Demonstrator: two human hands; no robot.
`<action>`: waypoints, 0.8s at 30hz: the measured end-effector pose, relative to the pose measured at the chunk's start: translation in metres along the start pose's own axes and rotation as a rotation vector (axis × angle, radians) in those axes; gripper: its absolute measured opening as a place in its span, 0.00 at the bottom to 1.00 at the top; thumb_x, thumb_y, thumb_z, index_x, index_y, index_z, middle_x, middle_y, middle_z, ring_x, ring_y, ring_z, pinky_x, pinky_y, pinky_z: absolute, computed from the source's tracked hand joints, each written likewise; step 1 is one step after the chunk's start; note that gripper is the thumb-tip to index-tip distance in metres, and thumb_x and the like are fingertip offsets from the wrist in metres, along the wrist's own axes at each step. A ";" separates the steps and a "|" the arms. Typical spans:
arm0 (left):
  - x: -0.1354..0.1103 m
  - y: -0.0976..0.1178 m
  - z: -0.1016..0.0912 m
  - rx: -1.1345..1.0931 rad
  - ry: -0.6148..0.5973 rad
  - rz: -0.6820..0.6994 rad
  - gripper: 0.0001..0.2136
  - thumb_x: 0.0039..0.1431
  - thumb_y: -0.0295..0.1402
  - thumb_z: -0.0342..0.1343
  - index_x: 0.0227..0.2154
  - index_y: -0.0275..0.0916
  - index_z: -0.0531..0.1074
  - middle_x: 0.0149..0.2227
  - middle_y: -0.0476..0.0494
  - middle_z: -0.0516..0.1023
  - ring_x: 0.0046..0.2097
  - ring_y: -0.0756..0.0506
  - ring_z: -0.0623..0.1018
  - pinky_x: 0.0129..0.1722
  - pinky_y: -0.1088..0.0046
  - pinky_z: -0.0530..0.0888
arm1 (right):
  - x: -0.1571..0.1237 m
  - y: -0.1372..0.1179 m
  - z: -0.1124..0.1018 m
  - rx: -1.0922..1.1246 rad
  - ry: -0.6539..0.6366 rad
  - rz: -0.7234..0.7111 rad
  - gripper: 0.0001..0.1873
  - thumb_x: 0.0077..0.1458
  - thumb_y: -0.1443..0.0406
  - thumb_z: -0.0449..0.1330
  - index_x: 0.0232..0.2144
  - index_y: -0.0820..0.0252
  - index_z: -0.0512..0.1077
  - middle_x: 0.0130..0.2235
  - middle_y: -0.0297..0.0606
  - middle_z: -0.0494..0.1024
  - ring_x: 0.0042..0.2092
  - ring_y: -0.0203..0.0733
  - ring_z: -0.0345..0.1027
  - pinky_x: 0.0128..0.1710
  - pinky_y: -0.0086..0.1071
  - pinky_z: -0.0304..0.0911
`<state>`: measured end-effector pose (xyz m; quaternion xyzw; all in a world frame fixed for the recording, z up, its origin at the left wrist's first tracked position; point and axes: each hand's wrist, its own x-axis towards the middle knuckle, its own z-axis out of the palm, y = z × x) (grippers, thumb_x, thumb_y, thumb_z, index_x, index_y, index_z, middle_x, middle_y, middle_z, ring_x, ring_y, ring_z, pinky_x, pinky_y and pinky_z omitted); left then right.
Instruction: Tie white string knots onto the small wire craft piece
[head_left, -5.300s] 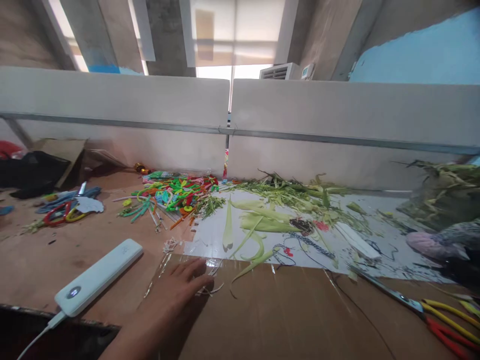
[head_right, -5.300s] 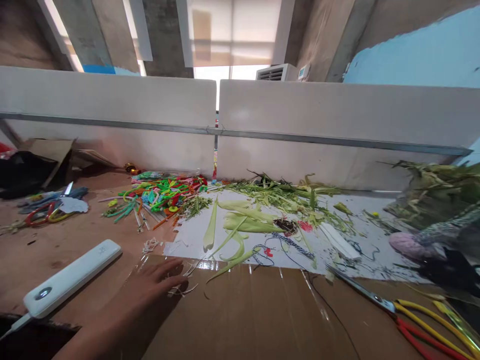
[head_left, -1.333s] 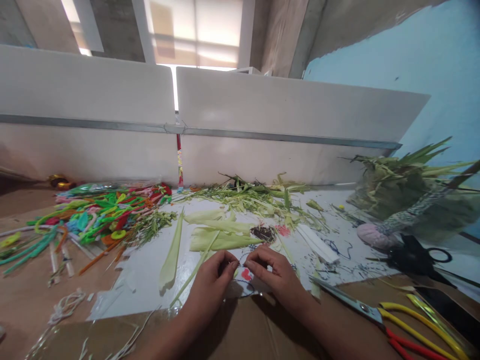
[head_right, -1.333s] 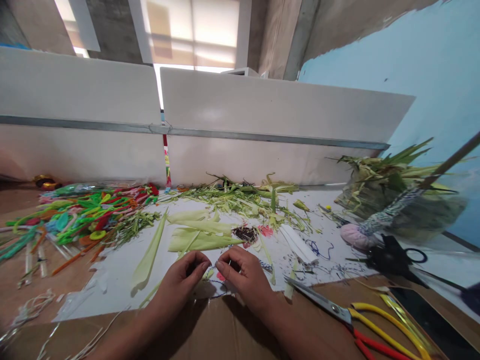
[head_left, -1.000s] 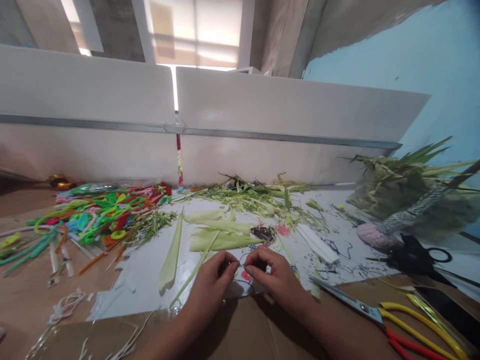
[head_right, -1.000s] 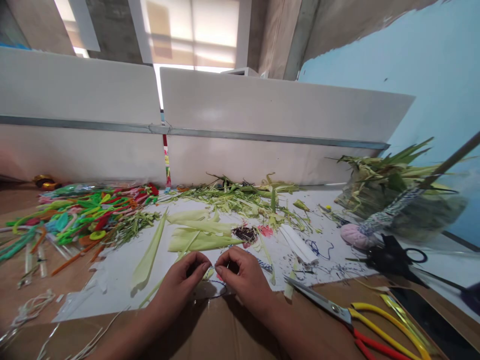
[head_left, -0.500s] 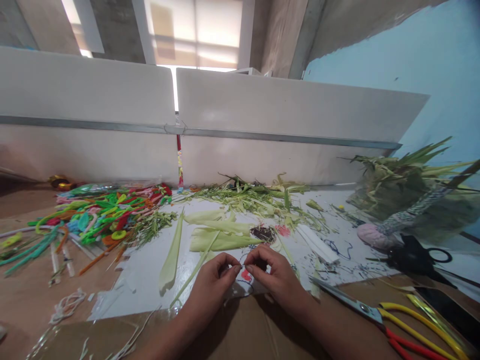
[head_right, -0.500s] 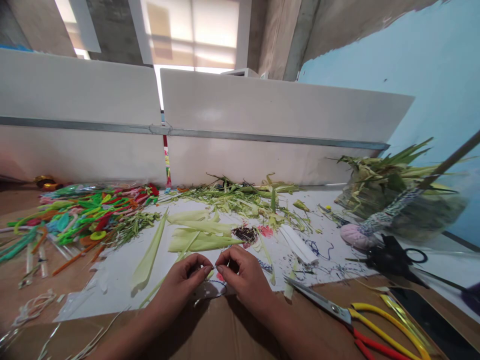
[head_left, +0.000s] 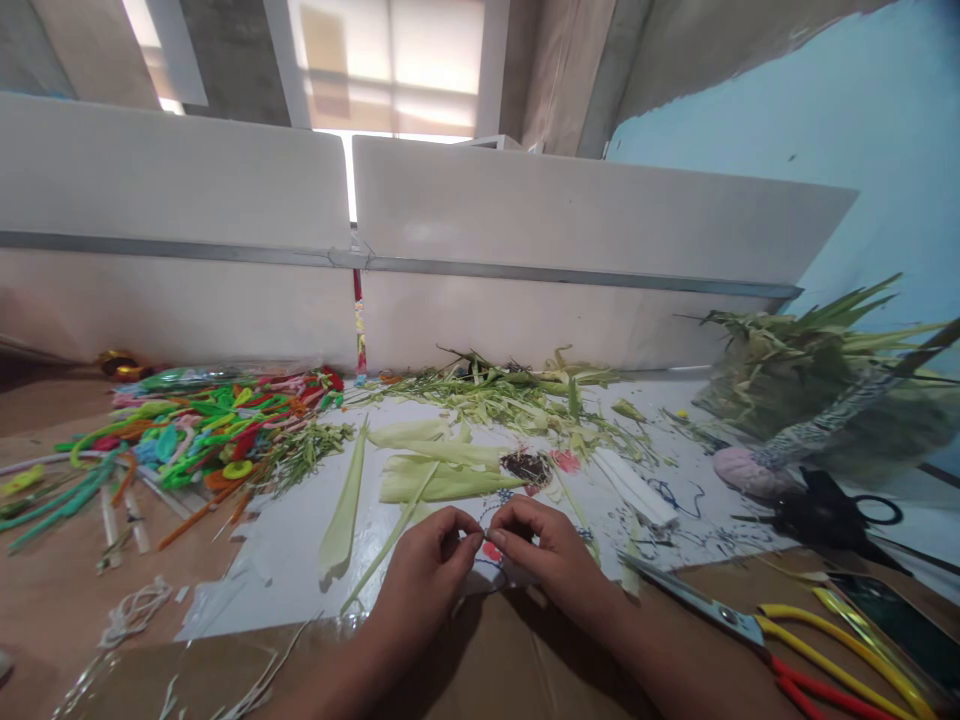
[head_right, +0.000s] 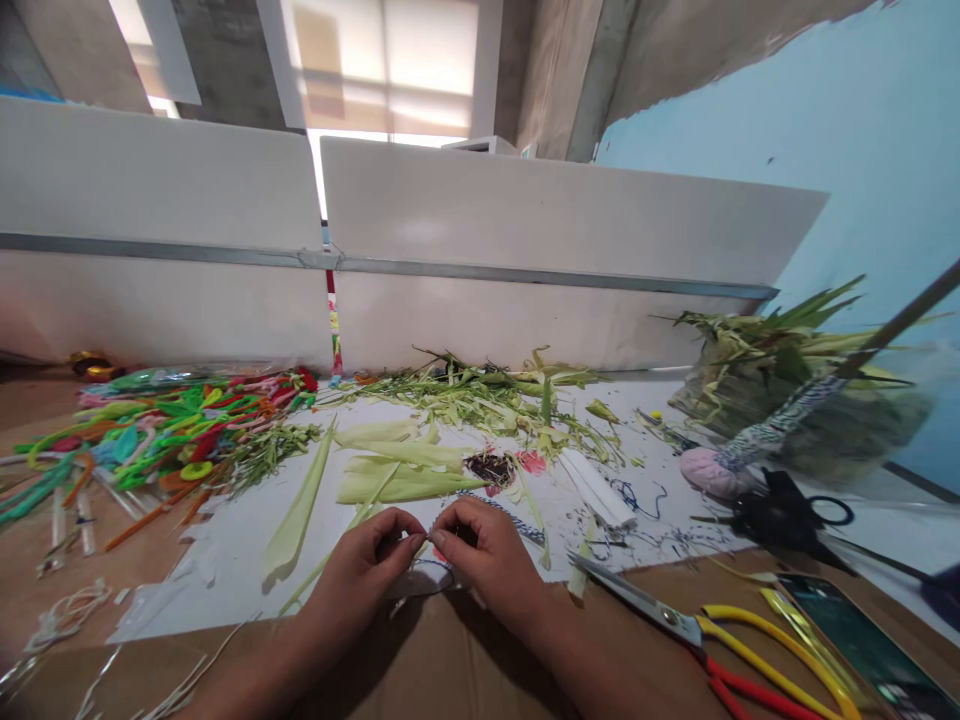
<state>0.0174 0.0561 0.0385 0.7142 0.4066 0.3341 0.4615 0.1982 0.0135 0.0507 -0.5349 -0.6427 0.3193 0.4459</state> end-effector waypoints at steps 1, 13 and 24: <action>0.000 0.000 0.000 0.000 -0.001 -0.001 0.09 0.59 0.39 0.54 0.32 0.40 0.76 0.29 0.49 0.77 0.31 0.45 0.72 0.32 0.73 0.64 | 0.000 -0.001 0.000 0.001 0.005 0.000 0.11 0.58 0.58 0.60 0.28 0.58 0.74 0.29 0.34 0.73 0.32 0.40 0.65 0.32 0.32 0.57; 0.001 -0.002 -0.001 -0.095 -0.014 -0.051 0.13 0.59 0.44 0.56 0.30 0.39 0.74 0.28 0.48 0.75 0.32 0.45 0.71 0.32 0.72 0.64 | -0.001 -0.001 -0.001 -0.017 0.028 -0.026 0.07 0.57 0.62 0.60 0.31 0.59 0.76 0.31 0.35 0.76 0.34 0.41 0.66 0.34 0.32 0.59; 0.002 0.006 0.000 -0.179 -0.014 -0.097 0.13 0.54 0.45 0.58 0.28 0.38 0.74 0.27 0.48 0.75 0.31 0.45 0.71 0.31 0.73 0.65 | -0.001 0.002 -0.001 -0.022 0.037 -0.054 0.06 0.57 0.64 0.60 0.33 0.58 0.77 0.32 0.35 0.76 0.34 0.41 0.67 0.35 0.33 0.60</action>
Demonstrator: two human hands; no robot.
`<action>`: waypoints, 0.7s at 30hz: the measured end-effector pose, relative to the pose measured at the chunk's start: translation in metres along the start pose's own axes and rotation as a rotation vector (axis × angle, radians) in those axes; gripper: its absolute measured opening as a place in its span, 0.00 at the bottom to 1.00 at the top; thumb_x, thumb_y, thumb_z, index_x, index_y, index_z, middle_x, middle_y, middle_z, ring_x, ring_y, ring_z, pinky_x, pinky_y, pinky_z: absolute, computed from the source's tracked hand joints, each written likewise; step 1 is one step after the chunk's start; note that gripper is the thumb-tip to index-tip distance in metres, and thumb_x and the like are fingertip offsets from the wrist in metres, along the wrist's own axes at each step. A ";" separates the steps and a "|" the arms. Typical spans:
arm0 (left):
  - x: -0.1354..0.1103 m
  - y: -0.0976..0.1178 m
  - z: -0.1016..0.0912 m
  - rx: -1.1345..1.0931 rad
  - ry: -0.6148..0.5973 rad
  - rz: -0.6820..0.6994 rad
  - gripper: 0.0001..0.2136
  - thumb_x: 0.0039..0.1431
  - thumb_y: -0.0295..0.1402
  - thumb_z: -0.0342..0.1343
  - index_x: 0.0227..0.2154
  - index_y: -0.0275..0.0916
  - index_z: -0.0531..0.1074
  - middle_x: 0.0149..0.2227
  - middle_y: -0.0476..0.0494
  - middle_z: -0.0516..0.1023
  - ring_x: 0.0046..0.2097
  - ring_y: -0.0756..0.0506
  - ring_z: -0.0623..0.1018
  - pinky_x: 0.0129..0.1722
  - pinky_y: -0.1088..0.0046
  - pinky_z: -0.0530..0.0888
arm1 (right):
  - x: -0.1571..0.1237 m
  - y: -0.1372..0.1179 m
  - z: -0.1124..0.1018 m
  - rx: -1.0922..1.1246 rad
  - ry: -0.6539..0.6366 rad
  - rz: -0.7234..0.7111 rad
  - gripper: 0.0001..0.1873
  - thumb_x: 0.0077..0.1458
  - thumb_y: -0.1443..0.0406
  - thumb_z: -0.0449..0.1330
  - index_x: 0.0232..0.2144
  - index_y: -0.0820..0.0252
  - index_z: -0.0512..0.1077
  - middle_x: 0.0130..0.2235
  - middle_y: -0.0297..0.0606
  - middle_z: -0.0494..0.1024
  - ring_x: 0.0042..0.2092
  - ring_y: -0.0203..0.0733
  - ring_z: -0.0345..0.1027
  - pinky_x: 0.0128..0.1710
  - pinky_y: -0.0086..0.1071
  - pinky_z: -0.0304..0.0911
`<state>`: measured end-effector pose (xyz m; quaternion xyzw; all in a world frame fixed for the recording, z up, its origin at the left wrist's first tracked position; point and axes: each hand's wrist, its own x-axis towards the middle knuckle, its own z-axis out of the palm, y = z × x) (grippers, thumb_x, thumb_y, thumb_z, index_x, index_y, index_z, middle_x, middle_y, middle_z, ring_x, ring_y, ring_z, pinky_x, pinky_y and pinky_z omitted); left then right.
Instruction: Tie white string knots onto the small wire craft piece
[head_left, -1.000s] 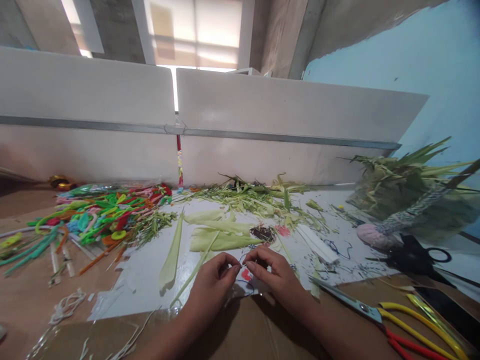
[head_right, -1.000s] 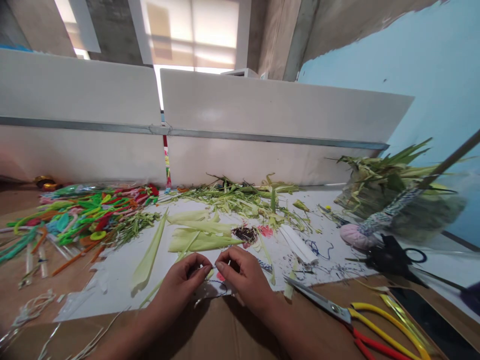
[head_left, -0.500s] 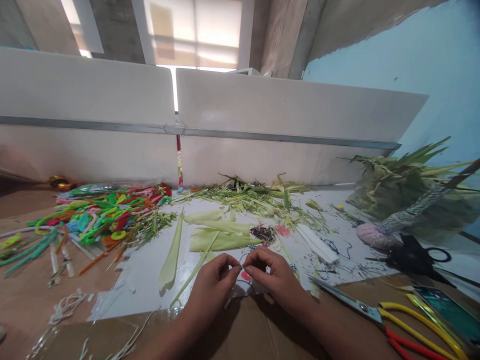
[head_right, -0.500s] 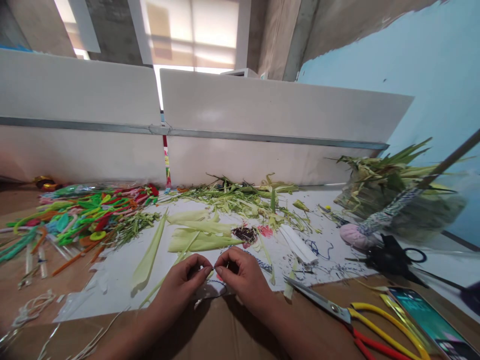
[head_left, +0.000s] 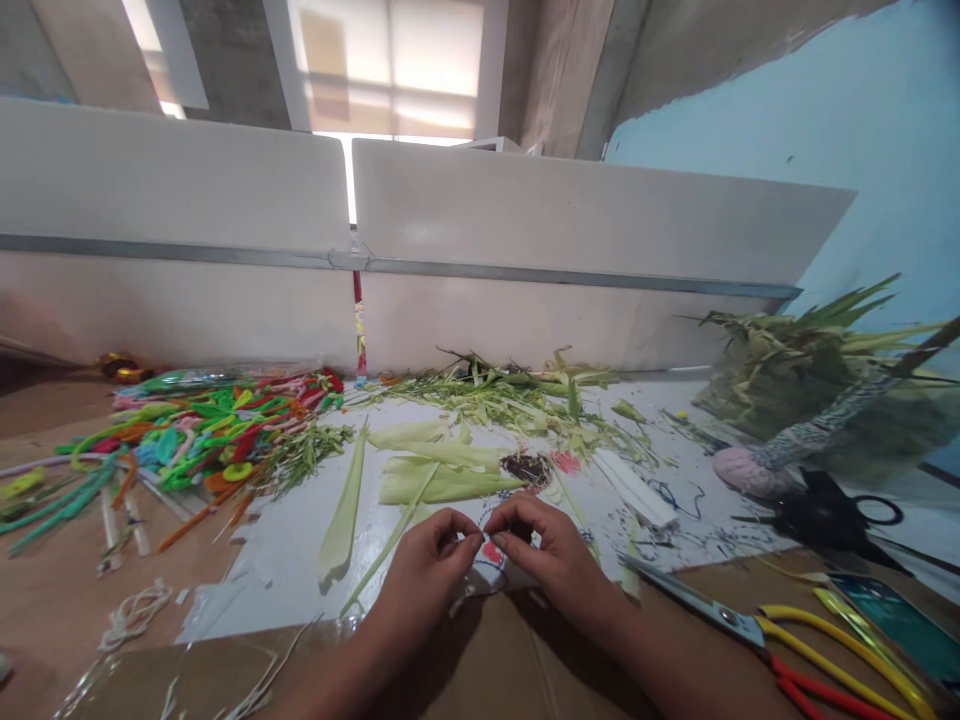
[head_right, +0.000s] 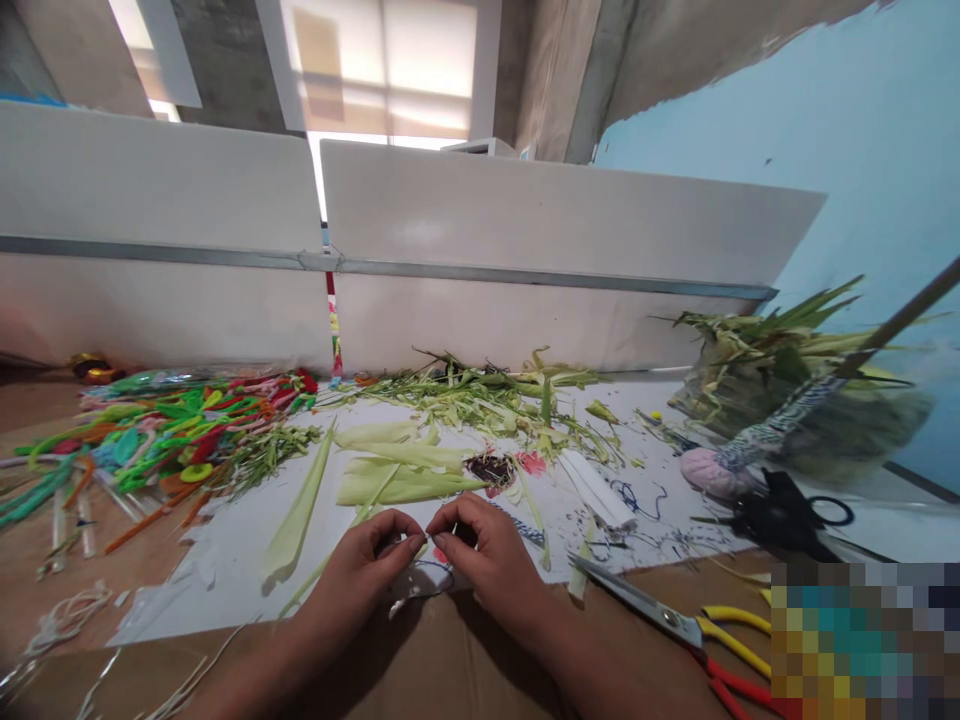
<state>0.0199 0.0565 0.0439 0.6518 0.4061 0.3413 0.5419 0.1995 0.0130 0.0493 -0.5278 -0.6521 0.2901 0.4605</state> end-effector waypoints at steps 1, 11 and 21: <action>0.000 0.001 0.000 -0.012 0.001 -0.006 0.13 0.53 0.45 0.58 0.28 0.38 0.74 0.27 0.48 0.75 0.31 0.45 0.72 0.30 0.73 0.66 | 0.000 0.000 0.000 0.003 0.002 0.005 0.06 0.57 0.63 0.60 0.33 0.58 0.77 0.32 0.35 0.76 0.34 0.41 0.67 0.35 0.33 0.60; 0.000 -0.001 -0.001 0.065 0.039 0.028 0.11 0.55 0.43 0.57 0.29 0.39 0.75 0.27 0.48 0.74 0.30 0.45 0.70 0.31 0.73 0.65 | -0.001 0.006 0.002 0.064 0.034 0.065 0.07 0.55 0.60 0.62 0.34 0.58 0.76 0.31 0.34 0.74 0.32 0.39 0.65 0.32 0.31 0.58; -0.001 -0.008 0.001 0.072 0.014 0.035 0.11 0.58 0.41 0.57 0.31 0.39 0.76 0.29 0.48 0.76 0.31 0.46 0.72 0.31 0.73 0.65 | 0.000 -0.001 0.001 0.039 0.025 0.024 0.07 0.56 0.62 0.61 0.31 0.58 0.76 0.30 0.34 0.74 0.31 0.39 0.64 0.32 0.31 0.58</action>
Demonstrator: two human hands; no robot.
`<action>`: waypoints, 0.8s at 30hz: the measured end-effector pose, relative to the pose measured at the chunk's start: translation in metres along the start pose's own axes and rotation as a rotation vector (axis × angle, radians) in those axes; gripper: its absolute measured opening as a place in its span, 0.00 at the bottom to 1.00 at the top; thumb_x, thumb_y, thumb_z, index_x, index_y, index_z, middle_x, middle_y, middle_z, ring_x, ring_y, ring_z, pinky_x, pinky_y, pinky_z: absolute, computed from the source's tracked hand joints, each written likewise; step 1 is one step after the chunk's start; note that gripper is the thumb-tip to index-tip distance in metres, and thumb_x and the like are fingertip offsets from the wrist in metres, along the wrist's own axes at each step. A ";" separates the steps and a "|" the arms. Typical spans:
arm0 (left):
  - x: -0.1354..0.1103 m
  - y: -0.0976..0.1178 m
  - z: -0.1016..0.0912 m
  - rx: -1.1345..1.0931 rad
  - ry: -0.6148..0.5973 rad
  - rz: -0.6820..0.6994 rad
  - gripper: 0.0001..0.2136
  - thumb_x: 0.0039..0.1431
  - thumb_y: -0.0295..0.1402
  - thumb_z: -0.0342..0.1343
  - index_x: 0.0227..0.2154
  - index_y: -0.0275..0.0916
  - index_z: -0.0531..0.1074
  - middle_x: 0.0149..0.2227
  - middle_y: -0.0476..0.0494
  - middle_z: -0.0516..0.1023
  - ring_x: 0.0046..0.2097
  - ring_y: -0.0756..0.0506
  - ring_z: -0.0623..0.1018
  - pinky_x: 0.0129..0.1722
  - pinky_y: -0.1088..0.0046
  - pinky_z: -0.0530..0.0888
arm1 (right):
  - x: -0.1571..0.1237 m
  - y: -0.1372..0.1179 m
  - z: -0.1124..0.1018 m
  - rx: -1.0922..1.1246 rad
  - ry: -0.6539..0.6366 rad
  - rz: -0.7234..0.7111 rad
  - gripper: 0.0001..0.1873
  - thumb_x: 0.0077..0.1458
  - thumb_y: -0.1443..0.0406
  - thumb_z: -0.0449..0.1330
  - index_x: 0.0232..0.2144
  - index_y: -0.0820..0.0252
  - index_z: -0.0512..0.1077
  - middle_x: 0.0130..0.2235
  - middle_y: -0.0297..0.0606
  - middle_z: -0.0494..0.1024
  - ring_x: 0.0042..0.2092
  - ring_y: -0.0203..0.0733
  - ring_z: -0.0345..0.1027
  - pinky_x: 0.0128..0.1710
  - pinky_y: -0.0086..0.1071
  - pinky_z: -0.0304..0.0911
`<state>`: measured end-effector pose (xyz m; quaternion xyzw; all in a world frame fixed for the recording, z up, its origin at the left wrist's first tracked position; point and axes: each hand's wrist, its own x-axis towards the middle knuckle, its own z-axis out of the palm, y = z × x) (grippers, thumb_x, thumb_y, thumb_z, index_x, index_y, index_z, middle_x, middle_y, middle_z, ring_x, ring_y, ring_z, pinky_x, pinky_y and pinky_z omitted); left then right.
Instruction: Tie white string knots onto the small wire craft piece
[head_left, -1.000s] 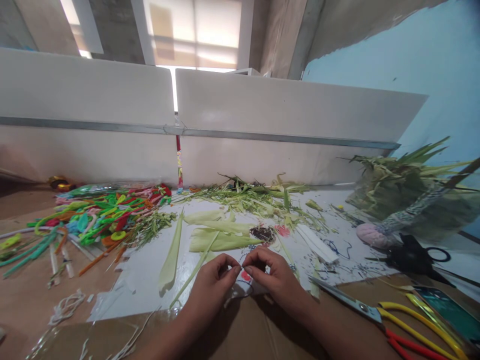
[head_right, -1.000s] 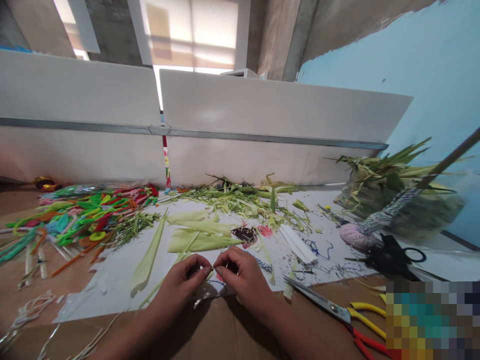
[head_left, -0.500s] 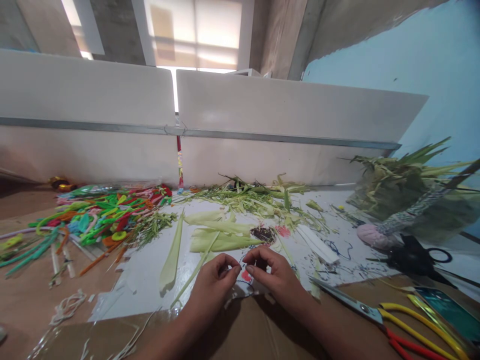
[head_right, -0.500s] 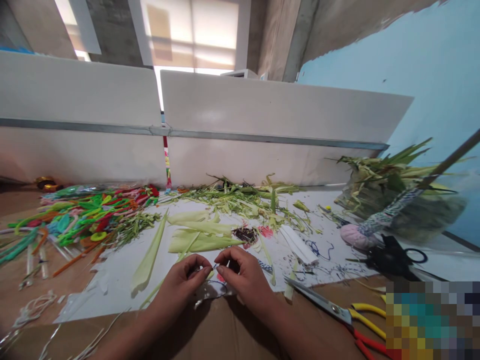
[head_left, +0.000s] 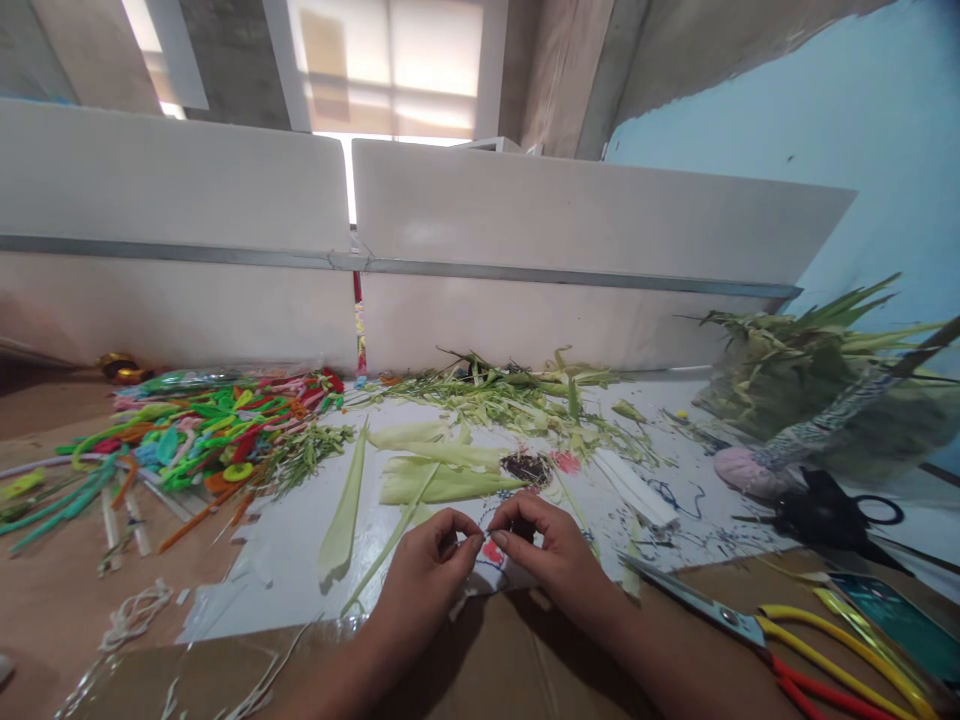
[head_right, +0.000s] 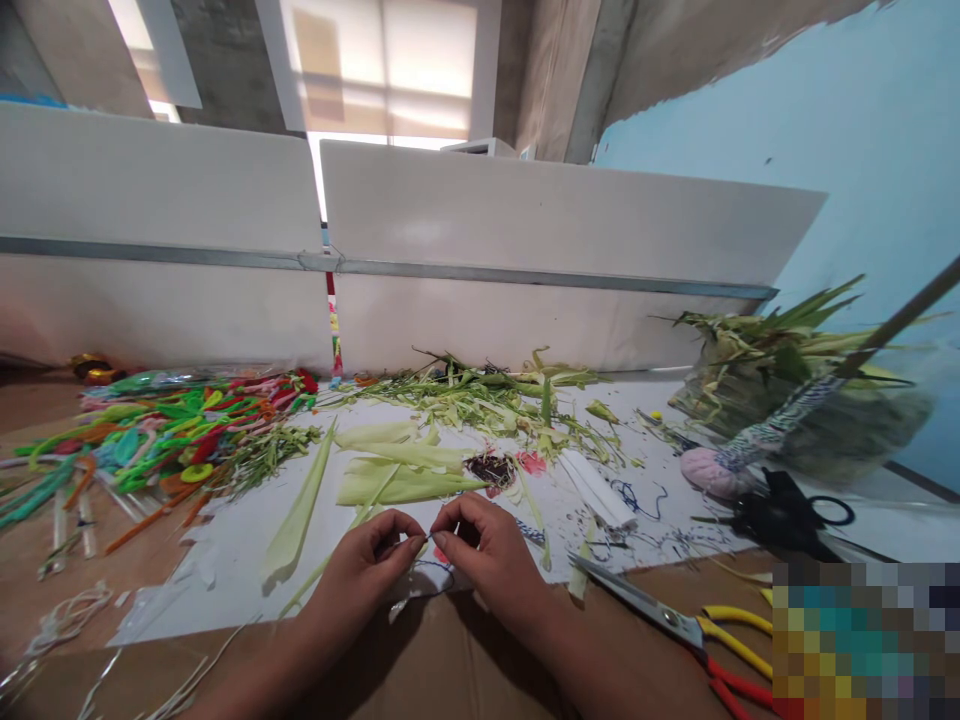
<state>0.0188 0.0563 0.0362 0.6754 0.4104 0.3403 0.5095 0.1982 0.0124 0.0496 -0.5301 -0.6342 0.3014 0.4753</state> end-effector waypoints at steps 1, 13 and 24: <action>0.000 -0.001 0.000 0.004 -0.002 -0.003 0.11 0.58 0.41 0.57 0.31 0.38 0.76 0.29 0.48 0.76 0.31 0.46 0.72 0.31 0.73 0.65 | 0.000 0.000 0.000 -0.008 0.004 -0.012 0.06 0.56 0.62 0.61 0.31 0.58 0.76 0.30 0.34 0.74 0.31 0.39 0.64 0.32 0.32 0.58; 0.000 0.002 -0.001 -0.002 0.004 -0.019 0.12 0.56 0.42 0.56 0.31 0.38 0.76 0.29 0.47 0.77 0.32 0.45 0.72 0.31 0.72 0.66 | -0.002 0.004 0.001 -0.065 -0.006 -0.063 0.05 0.57 0.64 0.59 0.32 0.58 0.75 0.31 0.33 0.74 0.32 0.39 0.64 0.33 0.31 0.56; -0.001 0.003 -0.001 0.011 -0.003 -0.006 0.11 0.57 0.41 0.56 0.31 0.39 0.76 0.28 0.48 0.77 0.31 0.45 0.71 0.31 0.73 0.65 | -0.001 0.000 0.000 -0.152 -0.031 -0.090 0.06 0.59 0.65 0.58 0.31 0.59 0.74 0.31 0.34 0.74 0.33 0.39 0.65 0.34 0.32 0.57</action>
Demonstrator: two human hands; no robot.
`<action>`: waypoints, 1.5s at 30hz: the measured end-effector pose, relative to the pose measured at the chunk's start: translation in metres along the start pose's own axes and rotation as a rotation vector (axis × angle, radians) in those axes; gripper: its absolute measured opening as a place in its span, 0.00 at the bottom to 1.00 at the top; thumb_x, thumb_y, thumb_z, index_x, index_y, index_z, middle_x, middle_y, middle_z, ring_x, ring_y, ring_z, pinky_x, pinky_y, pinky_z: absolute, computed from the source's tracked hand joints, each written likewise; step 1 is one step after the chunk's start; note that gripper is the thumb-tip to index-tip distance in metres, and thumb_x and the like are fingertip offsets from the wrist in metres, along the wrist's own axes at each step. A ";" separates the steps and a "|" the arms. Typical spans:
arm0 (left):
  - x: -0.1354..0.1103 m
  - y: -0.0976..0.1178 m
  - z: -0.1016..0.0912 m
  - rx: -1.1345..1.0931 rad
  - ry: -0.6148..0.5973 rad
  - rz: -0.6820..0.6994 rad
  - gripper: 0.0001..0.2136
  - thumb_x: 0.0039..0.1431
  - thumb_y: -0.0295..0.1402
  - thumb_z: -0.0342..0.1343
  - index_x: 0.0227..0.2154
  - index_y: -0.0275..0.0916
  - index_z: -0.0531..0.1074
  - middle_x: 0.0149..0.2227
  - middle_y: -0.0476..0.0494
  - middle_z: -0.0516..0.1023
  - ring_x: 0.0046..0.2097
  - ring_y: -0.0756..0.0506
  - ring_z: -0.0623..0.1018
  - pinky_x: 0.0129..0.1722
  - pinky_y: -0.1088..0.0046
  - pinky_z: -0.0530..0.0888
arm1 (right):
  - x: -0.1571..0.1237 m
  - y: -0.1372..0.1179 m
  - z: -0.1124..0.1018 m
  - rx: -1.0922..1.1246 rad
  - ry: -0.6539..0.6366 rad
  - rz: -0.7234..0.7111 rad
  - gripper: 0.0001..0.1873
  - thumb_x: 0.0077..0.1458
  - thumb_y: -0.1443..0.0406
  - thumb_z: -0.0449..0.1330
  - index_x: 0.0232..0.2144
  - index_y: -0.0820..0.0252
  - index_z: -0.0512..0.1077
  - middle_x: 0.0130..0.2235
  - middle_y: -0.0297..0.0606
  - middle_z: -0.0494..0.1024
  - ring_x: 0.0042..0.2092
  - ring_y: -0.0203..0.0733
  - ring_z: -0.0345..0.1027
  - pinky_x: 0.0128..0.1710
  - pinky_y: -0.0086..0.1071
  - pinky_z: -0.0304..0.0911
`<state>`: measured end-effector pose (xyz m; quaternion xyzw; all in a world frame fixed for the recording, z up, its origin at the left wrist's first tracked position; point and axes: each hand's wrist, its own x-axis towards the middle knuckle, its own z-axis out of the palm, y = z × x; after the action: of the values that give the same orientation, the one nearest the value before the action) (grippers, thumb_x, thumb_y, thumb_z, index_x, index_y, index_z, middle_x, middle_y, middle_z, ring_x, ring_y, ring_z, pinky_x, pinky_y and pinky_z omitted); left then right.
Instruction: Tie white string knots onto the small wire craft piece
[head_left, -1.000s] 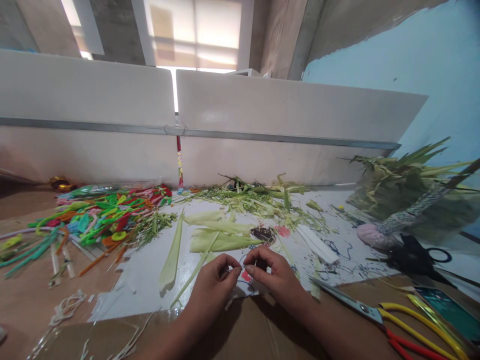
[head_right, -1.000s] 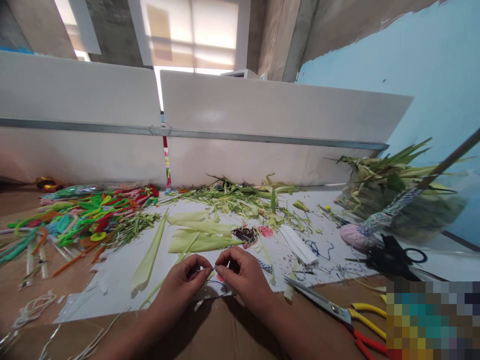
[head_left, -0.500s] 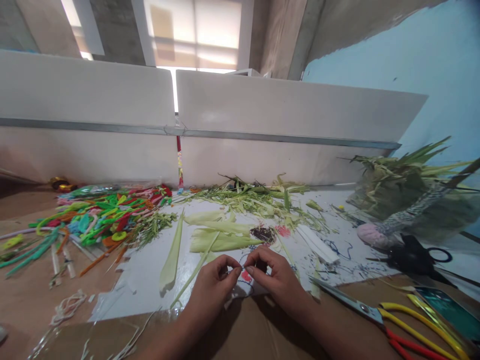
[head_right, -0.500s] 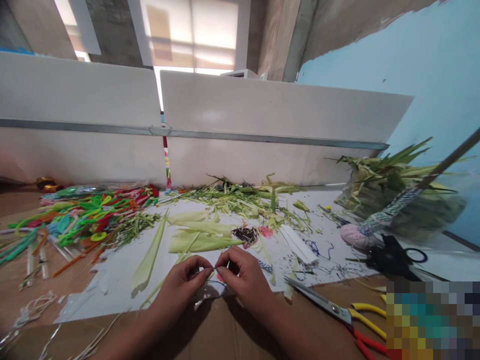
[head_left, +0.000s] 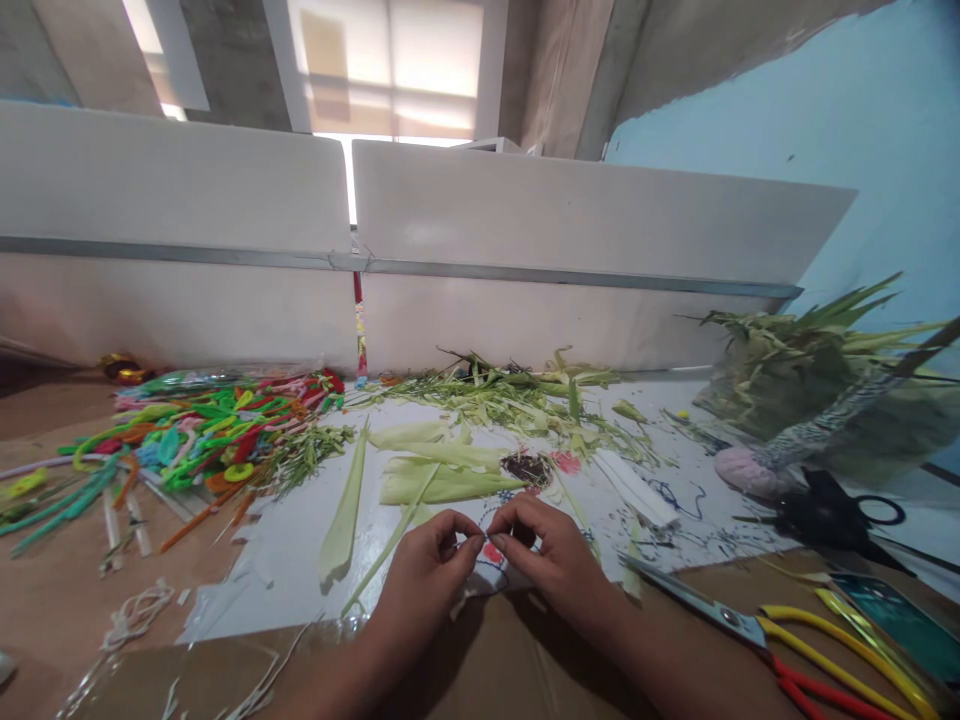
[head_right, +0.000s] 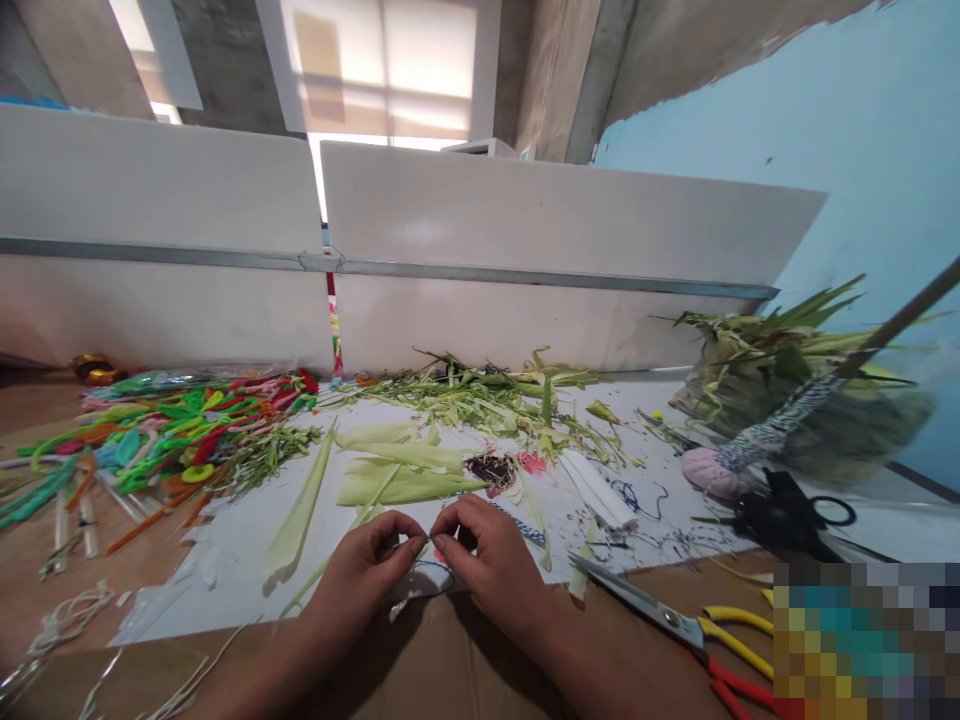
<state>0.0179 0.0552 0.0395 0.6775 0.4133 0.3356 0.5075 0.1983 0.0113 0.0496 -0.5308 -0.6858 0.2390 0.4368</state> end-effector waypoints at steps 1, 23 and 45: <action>0.000 0.000 0.000 0.006 0.001 -0.001 0.11 0.57 0.41 0.56 0.31 0.39 0.76 0.28 0.48 0.76 0.31 0.45 0.71 0.31 0.72 0.64 | 0.000 0.000 0.000 -0.005 0.004 0.005 0.06 0.59 0.66 0.58 0.31 0.59 0.74 0.31 0.34 0.74 0.33 0.39 0.65 0.34 0.32 0.57; -0.001 -0.003 0.000 -0.001 0.016 0.042 0.10 0.60 0.41 0.55 0.31 0.40 0.74 0.29 0.50 0.75 0.32 0.46 0.71 0.32 0.73 0.65 | 0.000 0.000 -0.002 0.004 -0.002 0.002 0.07 0.61 0.64 0.58 0.34 0.58 0.76 0.33 0.35 0.76 0.35 0.40 0.66 0.36 0.32 0.58; -0.002 0.001 0.000 0.052 0.017 0.047 0.09 0.60 0.39 0.54 0.31 0.40 0.74 0.29 0.50 0.76 0.32 0.46 0.71 0.32 0.73 0.64 | -0.001 0.000 0.000 -0.037 -0.021 -0.007 0.06 0.61 0.66 0.59 0.32 0.58 0.75 0.32 0.34 0.75 0.34 0.39 0.66 0.34 0.31 0.58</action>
<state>0.0170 0.0533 0.0402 0.6970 0.4101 0.3426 0.4781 0.1986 0.0100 0.0492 -0.5339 -0.6964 0.2306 0.4205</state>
